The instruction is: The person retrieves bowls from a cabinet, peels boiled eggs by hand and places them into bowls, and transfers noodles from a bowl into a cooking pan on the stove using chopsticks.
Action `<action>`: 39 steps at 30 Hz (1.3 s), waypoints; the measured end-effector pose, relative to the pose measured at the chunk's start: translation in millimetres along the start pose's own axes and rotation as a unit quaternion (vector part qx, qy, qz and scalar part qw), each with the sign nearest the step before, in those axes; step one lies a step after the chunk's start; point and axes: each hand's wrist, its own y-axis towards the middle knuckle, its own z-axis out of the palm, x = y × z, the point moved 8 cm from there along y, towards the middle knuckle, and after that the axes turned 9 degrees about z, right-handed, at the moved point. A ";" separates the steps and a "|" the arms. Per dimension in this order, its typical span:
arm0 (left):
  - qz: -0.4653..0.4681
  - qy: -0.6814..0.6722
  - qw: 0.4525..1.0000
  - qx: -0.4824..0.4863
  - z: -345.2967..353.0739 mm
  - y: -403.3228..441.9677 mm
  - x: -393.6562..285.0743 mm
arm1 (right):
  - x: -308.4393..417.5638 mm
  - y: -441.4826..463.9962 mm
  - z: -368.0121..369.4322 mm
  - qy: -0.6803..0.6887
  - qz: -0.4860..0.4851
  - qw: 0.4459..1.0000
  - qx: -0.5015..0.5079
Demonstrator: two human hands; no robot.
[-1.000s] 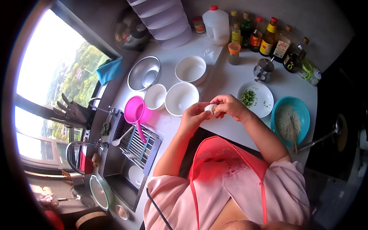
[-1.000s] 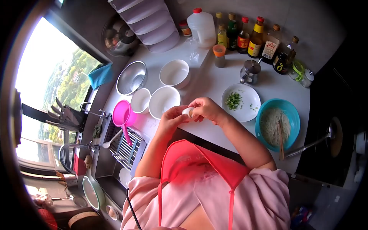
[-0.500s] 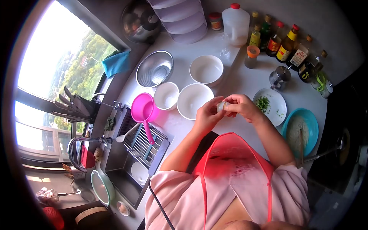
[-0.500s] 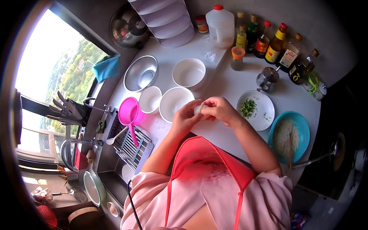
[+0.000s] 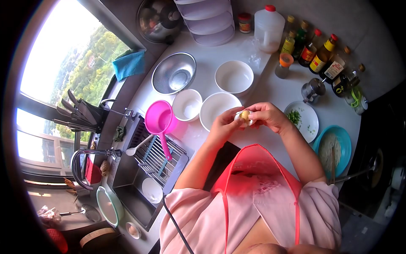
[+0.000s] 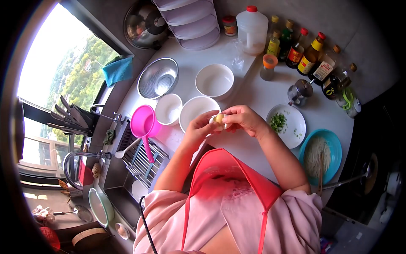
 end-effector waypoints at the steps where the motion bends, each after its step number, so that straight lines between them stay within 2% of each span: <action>1: -0.003 -0.007 1.000 0.012 0.5 0.1 -3.0 | -0.1 0.8 0.5 0.014 0.009 1.000 0.005; 5: 0.010 0.019 1.000 0.022 -1.9 1.2 -11.5 | 3.0 5.1 0.8 0.033 0.026 0.999 0.012; 7: -0.004 0.076 0.997 0.023 -5.1 4.9 -10.8 | 3.8 9.7 0.8 0.033 0.045 0.998 0.001; 11: -0.013 0.049 0.999 0.014 -11.8 20.6 -12.3 | 13.2 18.7 1.5 0.044 0.035 0.998 0.004; 19: -0.097 0.129 0.987 0.003 -32.5 75.8 -22.9 | 39.6 58.3 -16.5 -0.002 0.051 0.997 -0.055; 29: -0.191 0.180 0.965 -0.021 -61.8 115.7 -4.7 | 19.8 107.3 -48.6 0.106 0.127 0.983 -0.078; 31: -0.184 0.213 0.960 -0.011 -51.6 114.8 -17.4 | 24.3 102.0 -36.5 0.133 0.112 0.984 -0.034; 33: -0.047 0.450 0.892 0.004 -31.8 118.8 -60.7 | 25.9 97.2 -35.9 0.143 0.108 0.984 -0.015; 34: 0.014 0.474 0.880 0.015 -25.6 122.3 -65.0 | 28.1 93.6 -33.9 0.178 0.095 0.979 0.013; 35: 0.016 0.474 0.880 0.018 -19.6 126.3 -68.5 | 30.3 89.3 -32.2 0.212 0.082 0.973 0.042; 36: 0.047 0.507 0.858 0.064 -0.7 128.2 -80.3 | 36.1 81.2 -31.4 0.240 0.063 0.967 0.056; 38: 0.111 0.562 0.810 0.127 16.4 142.4 -86.8 | 34.5 77.4 -48.8 0.245 0.043 0.968 0.042; 39: 0.092 0.583 0.798 0.120 17.1 155.6 -94.7 | 35.0 75.4 -60.2 0.249 0.024 0.968 0.033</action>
